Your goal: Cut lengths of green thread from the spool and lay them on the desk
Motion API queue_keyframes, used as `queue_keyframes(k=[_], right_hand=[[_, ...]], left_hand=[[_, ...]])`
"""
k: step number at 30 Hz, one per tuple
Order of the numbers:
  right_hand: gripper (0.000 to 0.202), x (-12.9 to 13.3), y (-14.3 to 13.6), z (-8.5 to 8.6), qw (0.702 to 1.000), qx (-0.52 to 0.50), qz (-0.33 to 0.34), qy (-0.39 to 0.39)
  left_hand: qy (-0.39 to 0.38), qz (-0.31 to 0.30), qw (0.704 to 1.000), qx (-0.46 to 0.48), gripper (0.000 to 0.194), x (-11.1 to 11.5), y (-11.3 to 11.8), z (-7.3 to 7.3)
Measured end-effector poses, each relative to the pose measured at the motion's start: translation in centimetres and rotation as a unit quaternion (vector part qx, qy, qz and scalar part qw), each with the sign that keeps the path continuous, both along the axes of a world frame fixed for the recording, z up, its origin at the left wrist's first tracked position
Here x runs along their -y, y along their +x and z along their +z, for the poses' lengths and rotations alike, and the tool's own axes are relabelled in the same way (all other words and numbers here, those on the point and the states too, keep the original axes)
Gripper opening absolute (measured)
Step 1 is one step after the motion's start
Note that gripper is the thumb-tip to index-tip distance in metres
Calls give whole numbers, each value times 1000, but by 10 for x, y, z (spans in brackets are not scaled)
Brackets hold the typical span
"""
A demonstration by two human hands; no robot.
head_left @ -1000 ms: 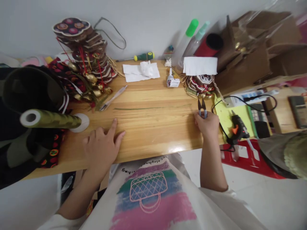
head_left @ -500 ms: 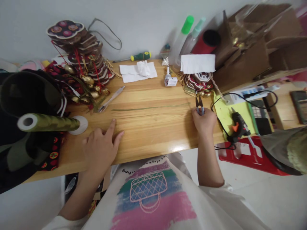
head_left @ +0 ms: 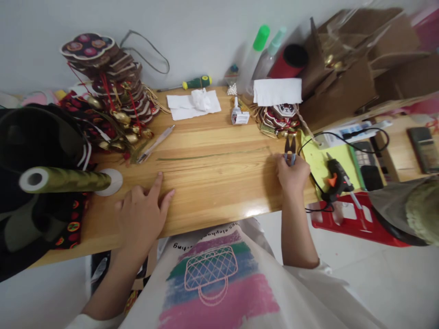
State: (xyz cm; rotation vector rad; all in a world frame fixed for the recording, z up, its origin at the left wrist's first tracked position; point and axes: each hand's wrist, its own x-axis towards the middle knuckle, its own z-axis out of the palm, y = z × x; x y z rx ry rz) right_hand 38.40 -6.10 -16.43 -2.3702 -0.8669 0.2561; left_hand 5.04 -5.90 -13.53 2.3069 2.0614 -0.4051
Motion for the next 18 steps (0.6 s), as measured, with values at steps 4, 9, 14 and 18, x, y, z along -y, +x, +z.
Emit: queue_keyframes(k=[4, 9, 14, 18], right_hand=[[30, 14, 1, -4, 994, 102, 40, 20], [40, 31, -4, -9, 966, 187, 178, -33], [46, 33, -11, -8, 946, 219, 218, -102], [45, 32, -12, -6, 940, 237, 217, -115]], left_hand=[[6, -3, 1000, 0, 61, 1, 0, -1], [10, -2, 1000, -2, 60, 1, 1, -1], [14, -8, 1000, -7, 60, 1, 0, -2], [10, -5, 1000, -16, 59, 1, 0, -3]])
